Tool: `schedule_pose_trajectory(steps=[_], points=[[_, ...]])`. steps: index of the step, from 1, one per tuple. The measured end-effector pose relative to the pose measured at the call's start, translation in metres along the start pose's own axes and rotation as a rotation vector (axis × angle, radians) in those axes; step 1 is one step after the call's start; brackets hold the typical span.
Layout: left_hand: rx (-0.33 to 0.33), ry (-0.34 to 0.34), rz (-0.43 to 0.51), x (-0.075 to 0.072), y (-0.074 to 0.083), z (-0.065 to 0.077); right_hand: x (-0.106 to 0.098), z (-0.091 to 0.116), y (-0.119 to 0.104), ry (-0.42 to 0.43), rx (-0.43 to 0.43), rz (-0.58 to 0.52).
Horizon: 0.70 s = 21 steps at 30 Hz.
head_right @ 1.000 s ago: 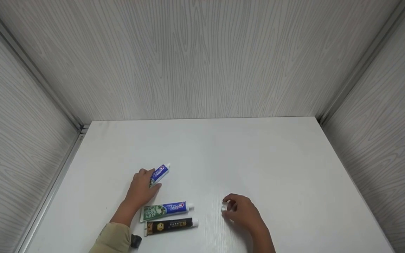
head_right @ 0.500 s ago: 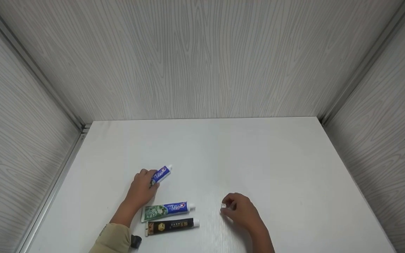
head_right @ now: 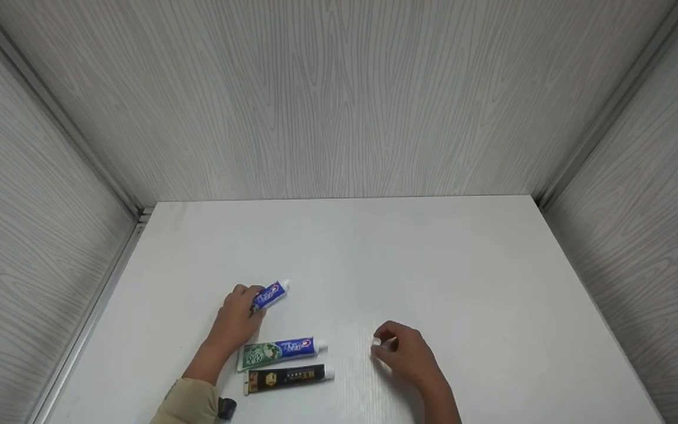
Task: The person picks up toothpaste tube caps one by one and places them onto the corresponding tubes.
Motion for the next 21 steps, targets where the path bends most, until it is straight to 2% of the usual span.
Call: schedule_pose_trajectory(steps=[11,16,21], points=[[0.058,0.031,-0.022,-0.002,0.001,0.006,-0.003,0.001,-0.001,0.008,-0.016,-0.05],[0.091,0.062,-0.023,-0.005,0.004,0.01,-0.004,0.002,-0.003,0.044,-0.019,-0.059],[0.112,0.063,-0.007,-0.01,0.01,0.017,-0.005,0.004,-0.005,0.076,-0.018,-0.058]])
Point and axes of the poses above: each hand's wrist, its own z-axis away from the middle knuckle, its own x-axis out of the palm, y = z × x, the point moved 1 cm from there along -z, towards the middle knuckle
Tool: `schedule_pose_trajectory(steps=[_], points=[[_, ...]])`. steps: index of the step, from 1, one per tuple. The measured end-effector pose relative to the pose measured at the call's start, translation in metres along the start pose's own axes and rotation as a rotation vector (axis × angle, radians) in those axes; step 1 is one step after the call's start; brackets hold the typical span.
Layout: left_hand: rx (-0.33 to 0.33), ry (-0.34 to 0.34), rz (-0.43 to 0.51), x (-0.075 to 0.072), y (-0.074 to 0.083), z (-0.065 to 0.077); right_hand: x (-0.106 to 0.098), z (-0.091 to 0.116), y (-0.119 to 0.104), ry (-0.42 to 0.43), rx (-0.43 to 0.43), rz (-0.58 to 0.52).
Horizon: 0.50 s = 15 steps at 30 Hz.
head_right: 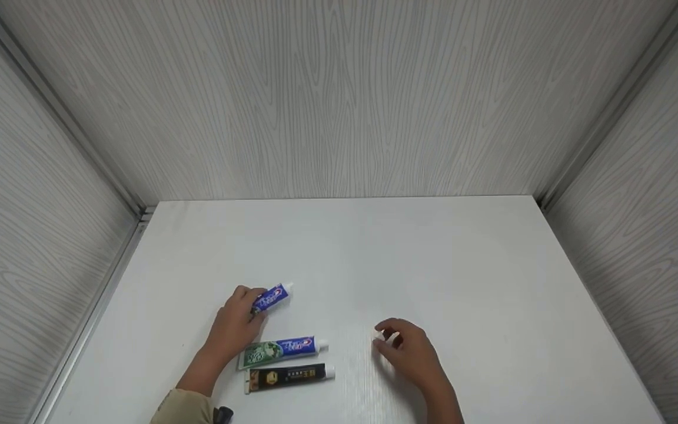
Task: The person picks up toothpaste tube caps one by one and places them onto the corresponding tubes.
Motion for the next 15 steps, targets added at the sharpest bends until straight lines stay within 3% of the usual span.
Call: schedule_pose_trajectory(steps=[5,15], points=[[0.022,-0.01,0.027,-0.007,0.011,0.005,0.0,0.002,-0.002,0.035,-0.017,0.008],[0.071,-0.102,0.145,-0.014,0.027,0.021,0.001,0.007,-0.014,0.073,-0.001,-0.002]])
Point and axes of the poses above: each hand's wrist, its own z-axis away from the middle knuckle, its own x-axis out of the palm, y = z × x, the point moved 1 cm from there along -z, towards the middle knuckle
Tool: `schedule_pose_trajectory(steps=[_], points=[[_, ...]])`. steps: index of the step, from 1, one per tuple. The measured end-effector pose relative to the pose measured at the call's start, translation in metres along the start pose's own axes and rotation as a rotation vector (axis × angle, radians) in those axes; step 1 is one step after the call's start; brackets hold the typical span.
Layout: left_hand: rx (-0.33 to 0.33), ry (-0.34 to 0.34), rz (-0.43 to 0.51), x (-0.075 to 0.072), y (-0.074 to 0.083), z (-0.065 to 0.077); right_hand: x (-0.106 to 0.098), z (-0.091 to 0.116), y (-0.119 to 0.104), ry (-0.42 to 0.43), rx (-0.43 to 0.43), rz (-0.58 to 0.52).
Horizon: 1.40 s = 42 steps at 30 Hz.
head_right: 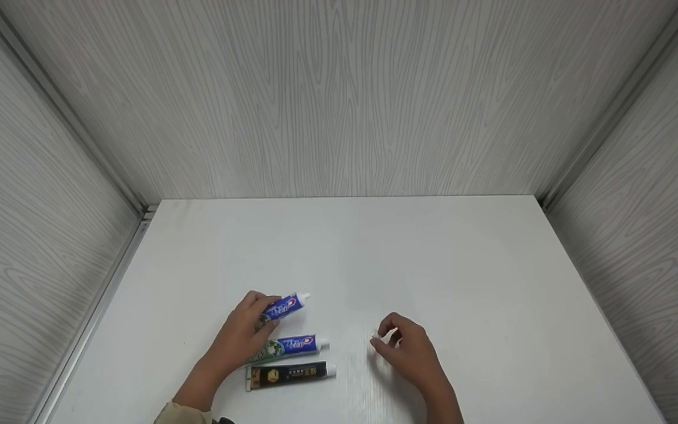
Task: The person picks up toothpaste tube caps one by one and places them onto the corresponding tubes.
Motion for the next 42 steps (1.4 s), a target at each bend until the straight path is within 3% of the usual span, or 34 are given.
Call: schedule_pose_trajectory(steps=[6,27,42], points=[[0.063,-0.031,-0.018,0.001,0.007,0.007,0.001,0.001,-0.006,0.002,-0.029,0.011],[0.15,-0.146,0.01,0.001,0.025,0.018,0.006,0.004,-0.022,-0.003,-0.172,-0.012],[0.221,-0.164,0.007,-0.001,0.038,0.025,0.012,0.005,-0.032,-0.035,-0.238,-0.045]])
Point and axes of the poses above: each hand's wrist, its own z-axis away from the middle knuckle, its own x-axis out of the palm, y = z × x, the point moved 1 cm from there along -z, towards the middle knuckle
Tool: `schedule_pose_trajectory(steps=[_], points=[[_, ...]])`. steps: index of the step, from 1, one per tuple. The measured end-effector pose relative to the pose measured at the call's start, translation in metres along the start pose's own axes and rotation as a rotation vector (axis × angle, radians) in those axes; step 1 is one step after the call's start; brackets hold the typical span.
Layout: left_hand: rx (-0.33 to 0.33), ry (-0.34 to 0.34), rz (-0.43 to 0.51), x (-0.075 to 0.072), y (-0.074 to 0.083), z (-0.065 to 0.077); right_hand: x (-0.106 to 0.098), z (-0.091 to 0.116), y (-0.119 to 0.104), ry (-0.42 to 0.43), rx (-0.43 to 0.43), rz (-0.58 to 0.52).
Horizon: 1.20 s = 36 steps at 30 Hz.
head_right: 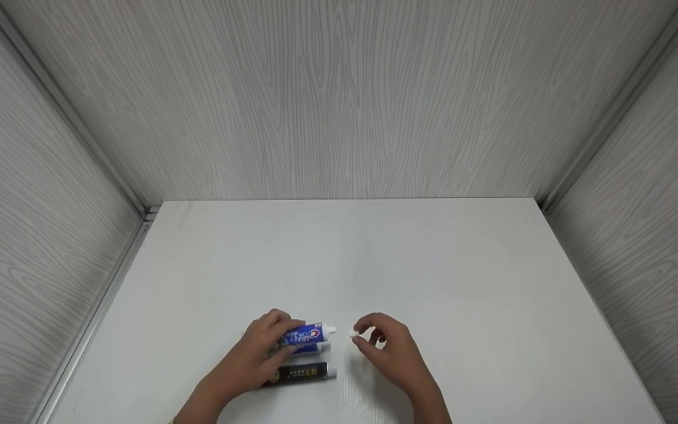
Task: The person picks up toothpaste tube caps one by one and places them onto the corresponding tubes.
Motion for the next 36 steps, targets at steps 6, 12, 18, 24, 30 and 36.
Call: schedule_pose_trajectory(steps=[6,12,18,24,30,36], points=[[0.01,-0.011,-0.002,0.001,0.003,-0.001,0.004,-0.001,-0.004,0.001,-0.002,0.009],[0.026,-0.011,-0.006,0.002,0.006,-0.001,0.007,-0.002,-0.006,0.008,-0.023,0.02],[0.049,0.0,-0.015,0.004,0.008,-0.001,0.008,-0.002,-0.007,0.007,-0.034,0.012],[0.052,0.001,-0.011,0.004,0.008,-0.001,0.01,-0.002,-0.007,-0.01,-0.059,0.01],[0.063,0.009,-0.024,0.004,0.01,0.0,0.011,-0.002,-0.007,-0.039,-0.069,-0.001],[0.046,-0.002,-0.02,0.004,0.01,0.001,0.012,-0.002,-0.008,-0.056,-0.062,-0.006]])
Point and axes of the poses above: each hand's wrist, its own z-axis away from the middle knuckle, its own x-axis out of the palm, y = z × x, the point moved 1 cm from there along -z, towards the middle knuckle
